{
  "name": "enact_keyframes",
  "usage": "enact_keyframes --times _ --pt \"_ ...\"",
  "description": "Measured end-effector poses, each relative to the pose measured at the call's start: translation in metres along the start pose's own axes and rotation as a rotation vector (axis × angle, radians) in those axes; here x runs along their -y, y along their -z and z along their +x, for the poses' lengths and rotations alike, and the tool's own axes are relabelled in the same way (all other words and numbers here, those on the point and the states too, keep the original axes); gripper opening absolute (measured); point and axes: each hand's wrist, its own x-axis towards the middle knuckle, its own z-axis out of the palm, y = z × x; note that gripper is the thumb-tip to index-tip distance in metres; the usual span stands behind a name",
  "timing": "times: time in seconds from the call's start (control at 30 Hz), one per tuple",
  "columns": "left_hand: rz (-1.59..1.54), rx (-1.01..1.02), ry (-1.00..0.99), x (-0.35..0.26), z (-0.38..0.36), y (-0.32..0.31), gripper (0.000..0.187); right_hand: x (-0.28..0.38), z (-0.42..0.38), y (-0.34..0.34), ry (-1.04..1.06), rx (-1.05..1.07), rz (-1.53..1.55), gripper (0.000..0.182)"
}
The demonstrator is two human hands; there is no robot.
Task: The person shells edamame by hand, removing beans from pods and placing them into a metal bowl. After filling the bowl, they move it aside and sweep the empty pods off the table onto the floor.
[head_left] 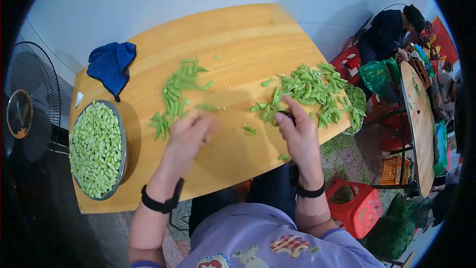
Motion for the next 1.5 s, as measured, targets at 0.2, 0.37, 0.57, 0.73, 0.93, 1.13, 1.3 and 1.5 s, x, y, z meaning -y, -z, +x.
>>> enact_keyframes --times 0.2,0.37,0.57,0.73,0.93,1.13,1.3,1.5 --pt "0.504 -0.164 -0.392 0.012 0.055 0.024 0.013 -0.009 0.004 0.016 -0.258 -0.066 0.438 0.02" --pt "0.943 -0.108 -0.718 0.016 0.066 0.021 0.02 -0.021 0.005 0.02 -0.303 -0.064 0.329 0.013" --pt "1.084 0.011 -0.766 0.017 0.074 0.022 0.016 -0.023 0.019 0.019 -0.396 0.082 0.578 0.025" --pt "0.166 0.106 -0.101 -0.003 0.055 0.011 0.007 -0.021 0.014 0.011 -0.336 0.103 0.625 0.019" --pt "-0.496 0.299 0.09 -0.018 0.011 -0.024 0.008 -0.006 -0.004 -0.009 -0.234 0.472 0.729 0.014" --pt "-0.48 0.23 -0.012 -0.019 -0.003 -0.042 0.008 -0.008 -0.01 -0.008 -0.168 0.491 0.832 0.016" --pt "-0.388 0.202 -0.113 -0.023 -0.009 -0.049 0.004 -0.007 -0.014 -0.002 -0.18 0.502 0.736 0.016" --pt "-0.161 0.202 -0.267 -0.018 -0.014 -0.051 0.003 0.004 -0.016 0.006 0.111 0.421 0.195 0.011"
